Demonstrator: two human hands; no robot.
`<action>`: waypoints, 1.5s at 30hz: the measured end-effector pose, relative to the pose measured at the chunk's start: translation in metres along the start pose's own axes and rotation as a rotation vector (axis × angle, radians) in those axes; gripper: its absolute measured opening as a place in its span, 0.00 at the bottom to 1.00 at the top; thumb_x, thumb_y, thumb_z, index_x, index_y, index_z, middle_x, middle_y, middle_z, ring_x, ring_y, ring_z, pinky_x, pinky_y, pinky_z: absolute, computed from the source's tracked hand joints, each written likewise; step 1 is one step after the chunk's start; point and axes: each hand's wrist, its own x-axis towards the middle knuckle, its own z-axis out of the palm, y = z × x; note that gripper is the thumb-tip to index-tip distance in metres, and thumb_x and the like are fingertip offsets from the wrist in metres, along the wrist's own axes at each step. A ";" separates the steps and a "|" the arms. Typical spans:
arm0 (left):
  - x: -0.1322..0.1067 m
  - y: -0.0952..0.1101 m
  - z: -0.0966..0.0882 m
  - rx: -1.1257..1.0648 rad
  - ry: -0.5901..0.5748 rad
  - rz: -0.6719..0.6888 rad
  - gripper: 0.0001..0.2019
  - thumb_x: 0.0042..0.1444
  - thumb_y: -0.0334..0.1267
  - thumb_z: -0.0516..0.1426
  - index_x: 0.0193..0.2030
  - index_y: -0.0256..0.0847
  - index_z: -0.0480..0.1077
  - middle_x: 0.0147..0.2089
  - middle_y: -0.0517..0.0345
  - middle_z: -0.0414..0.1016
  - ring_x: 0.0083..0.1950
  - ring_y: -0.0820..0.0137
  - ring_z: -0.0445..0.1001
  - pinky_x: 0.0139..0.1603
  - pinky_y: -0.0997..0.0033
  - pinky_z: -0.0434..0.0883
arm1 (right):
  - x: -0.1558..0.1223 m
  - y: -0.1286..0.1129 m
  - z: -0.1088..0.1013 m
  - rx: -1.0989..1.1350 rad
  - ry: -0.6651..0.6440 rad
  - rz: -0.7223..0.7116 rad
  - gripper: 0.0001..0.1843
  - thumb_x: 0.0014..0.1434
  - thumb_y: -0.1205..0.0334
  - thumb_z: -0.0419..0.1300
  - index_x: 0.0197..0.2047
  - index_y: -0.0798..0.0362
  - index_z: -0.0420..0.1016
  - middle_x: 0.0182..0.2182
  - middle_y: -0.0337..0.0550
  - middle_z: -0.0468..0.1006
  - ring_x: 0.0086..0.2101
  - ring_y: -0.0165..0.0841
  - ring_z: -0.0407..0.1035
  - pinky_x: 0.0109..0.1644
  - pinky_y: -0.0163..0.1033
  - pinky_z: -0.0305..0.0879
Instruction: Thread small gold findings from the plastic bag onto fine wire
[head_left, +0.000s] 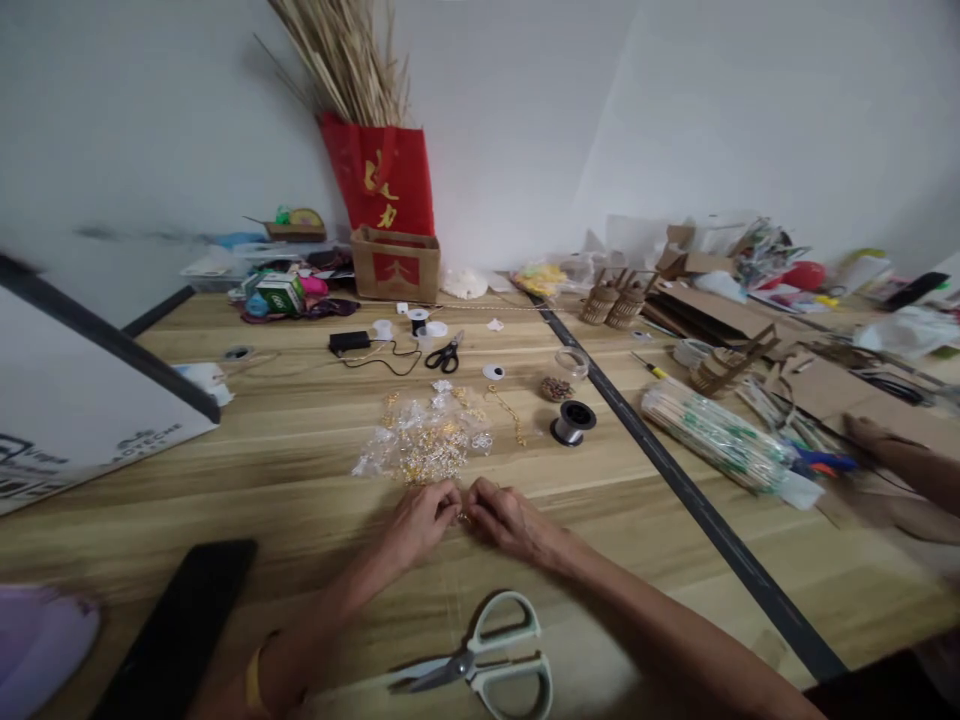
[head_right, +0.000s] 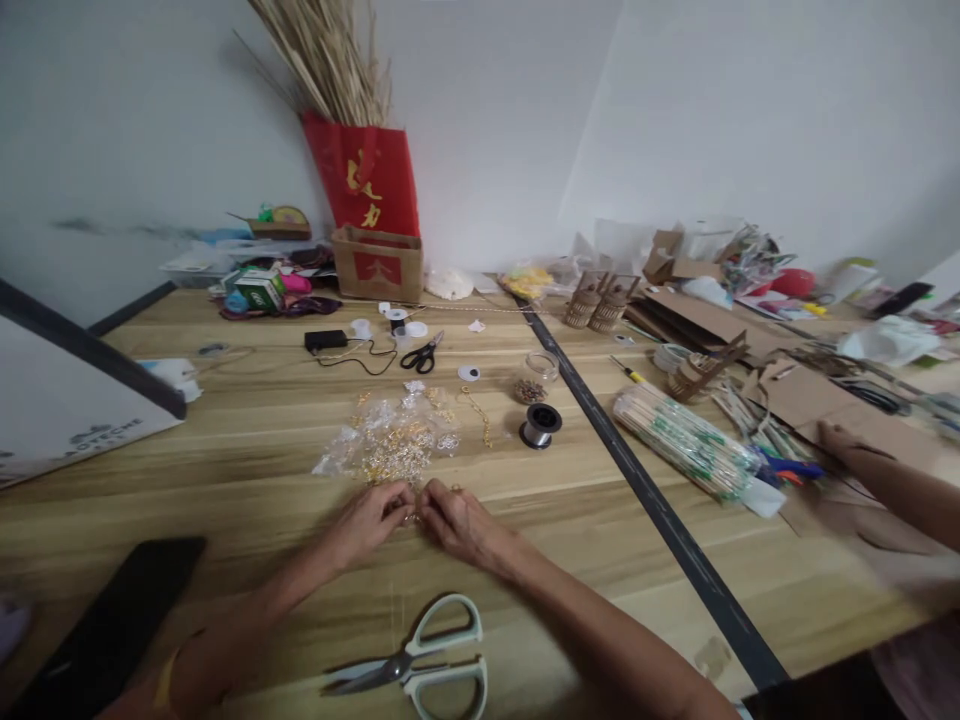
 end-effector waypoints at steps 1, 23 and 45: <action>-0.002 0.001 -0.003 0.040 0.000 -0.009 0.07 0.54 0.33 0.51 0.28 0.40 0.68 0.28 0.58 0.73 0.32 0.69 0.69 0.36 0.73 0.63 | 0.001 0.000 0.001 -0.005 -0.006 -0.003 0.05 0.65 0.65 0.46 0.38 0.52 0.60 0.27 0.37 0.68 0.27 0.27 0.62 0.33 0.30 0.56; -0.013 -0.026 0.023 -0.710 -0.027 -0.090 0.12 0.52 0.45 0.56 0.29 0.37 0.63 0.22 0.62 0.68 0.22 0.75 0.68 0.25 0.76 0.66 | -0.005 0.003 0.015 -0.148 0.016 -0.133 0.06 0.66 0.65 0.43 0.36 0.52 0.57 0.26 0.38 0.68 0.25 0.29 0.63 0.30 0.32 0.54; -0.021 -0.007 0.017 0.225 0.022 -0.013 0.09 0.57 0.31 0.48 0.31 0.39 0.68 0.35 0.53 0.74 0.39 0.66 0.71 0.42 0.70 0.65 | -0.005 0.023 0.029 -0.375 0.147 -0.308 0.06 0.66 0.66 0.42 0.37 0.52 0.56 0.25 0.39 0.69 0.24 0.30 0.64 0.28 0.33 0.54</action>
